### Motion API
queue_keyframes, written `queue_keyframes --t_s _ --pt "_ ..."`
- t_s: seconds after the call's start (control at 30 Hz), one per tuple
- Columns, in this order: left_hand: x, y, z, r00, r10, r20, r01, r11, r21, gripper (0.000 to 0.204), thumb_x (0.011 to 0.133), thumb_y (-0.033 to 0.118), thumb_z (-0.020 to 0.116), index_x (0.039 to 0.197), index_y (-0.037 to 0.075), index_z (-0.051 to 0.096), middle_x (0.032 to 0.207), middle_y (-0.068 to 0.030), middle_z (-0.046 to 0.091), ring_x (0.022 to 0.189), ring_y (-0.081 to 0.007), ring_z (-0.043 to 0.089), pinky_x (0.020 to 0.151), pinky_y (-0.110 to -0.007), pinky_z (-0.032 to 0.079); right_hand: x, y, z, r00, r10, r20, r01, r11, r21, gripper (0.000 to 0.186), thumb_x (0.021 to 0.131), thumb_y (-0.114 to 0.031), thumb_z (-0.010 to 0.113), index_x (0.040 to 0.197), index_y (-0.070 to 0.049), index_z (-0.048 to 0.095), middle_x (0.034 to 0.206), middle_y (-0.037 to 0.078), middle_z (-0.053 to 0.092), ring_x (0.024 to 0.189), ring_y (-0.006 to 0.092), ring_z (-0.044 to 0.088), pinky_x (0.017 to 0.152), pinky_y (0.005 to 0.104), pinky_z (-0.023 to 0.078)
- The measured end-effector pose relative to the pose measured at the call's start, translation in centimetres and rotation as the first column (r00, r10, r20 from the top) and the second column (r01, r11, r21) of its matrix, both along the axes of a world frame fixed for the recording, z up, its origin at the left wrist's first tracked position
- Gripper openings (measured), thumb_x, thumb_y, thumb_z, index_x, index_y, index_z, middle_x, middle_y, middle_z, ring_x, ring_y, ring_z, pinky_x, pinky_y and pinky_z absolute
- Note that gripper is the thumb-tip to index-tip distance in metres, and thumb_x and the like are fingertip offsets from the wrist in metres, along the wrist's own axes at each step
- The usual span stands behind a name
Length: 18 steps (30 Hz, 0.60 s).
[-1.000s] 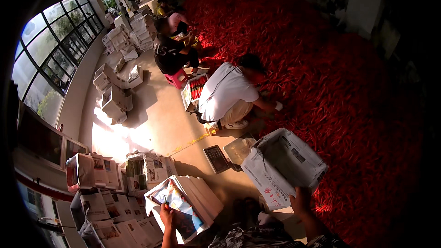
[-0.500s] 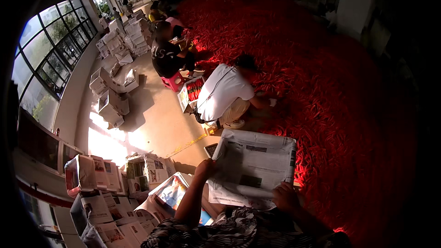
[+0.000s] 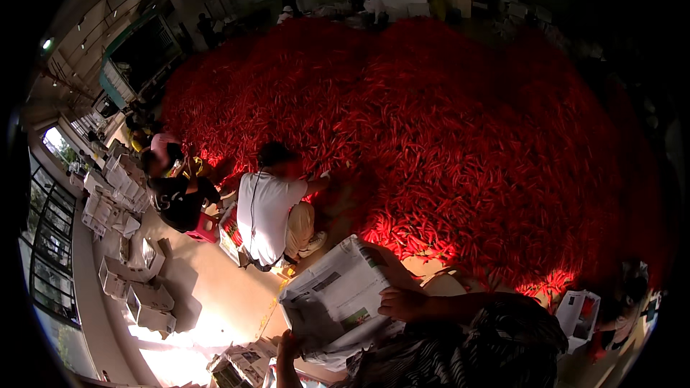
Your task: The person sorts red chili peppers by hand from a large pile on the floor and places them into a cardboard box lined with newspaper.
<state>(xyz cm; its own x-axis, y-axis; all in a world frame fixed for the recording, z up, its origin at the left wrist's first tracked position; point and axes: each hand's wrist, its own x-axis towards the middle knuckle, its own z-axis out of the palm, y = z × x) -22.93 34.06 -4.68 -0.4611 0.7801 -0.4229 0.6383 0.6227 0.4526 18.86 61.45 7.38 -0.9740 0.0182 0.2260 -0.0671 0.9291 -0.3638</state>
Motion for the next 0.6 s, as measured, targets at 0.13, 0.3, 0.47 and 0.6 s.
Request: queue_keyframes --t_s 0.13,0.3,0.47,0.6 --pt "4.5 4.7 6.1 0.536 0.563 0.628 -0.555 0.796 -0.24 0.026 0.093 0.028 0.074 0.105 0.007 0.065 0.079 -0.0075 0.066 0.068 -0.0197 0.065 0.058 -0.033 0.051 2.3 3.9 -2.2 0.997 -0.075 0.001 0.075 0.997 -0.01 0.041 0.074 -0.022 0.076 0.11 -0.008 0.059 0.101 0.008 0.063 0.11 0.029 0.061 0.113 0.0461 0.04" --pt "3.2 5.0 9.4 0.537 0.594 0.599 -0.508 0.795 -0.332 0.021 0.091 0.027 0.075 0.099 0.01 0.065 0.077 -0.0036 0.064 0.058 -0.0156 0.058 0.054 -0.029 0.045 -0.6 6.7 -2.0 0.999 0.023 -0.023 -0.025 0.995 -0.094 0.036 0.076 -0.021 0.073 0.108 -0.008 0.06 0.1 0.007 0.063 0.109 0.0289 0.061 0.114 0.046 0.04" --pt "2.6 7.8 5.4 0.673 0.494 0.551 -0.304 0.864 -0.402 0.019 0.089 0.025 0.076 0.1 0.013 0.066 0.078 -0.003 0.065 0.059 -0.0148 0.057 0.054 -0.029 0.045 -0.6 7.2 -1.3 0.995 -0.056 -0.081 0.052 0.997 -0.057 0.025 0.079 -0.019 0.069 0.099 -0.007 0.06 0.093 0.008 0.062 0.101 0.0276 0.063 0.115 0.0463 0.04" --pt "0.6 10.5 -2.7 0.665 0.455 0.592 -0.33 0.891 -0.313 0.02 0.09 0.022 0.074 0.103 0.008 0.067 0.082 -0.0055 0.066 0.069 -0.0189 0.062 0.061 -0.032 0.05 -0.8 6.8 -2.6 0.981 -0.074 -0.177 0.083 0.996 0.042 0.013 0.084 -0.02 0.057 0.086 -0.007 0.056 0.079 0.007 0.054 0.085 0.0275 0.06 0.11 0.046 0.044"
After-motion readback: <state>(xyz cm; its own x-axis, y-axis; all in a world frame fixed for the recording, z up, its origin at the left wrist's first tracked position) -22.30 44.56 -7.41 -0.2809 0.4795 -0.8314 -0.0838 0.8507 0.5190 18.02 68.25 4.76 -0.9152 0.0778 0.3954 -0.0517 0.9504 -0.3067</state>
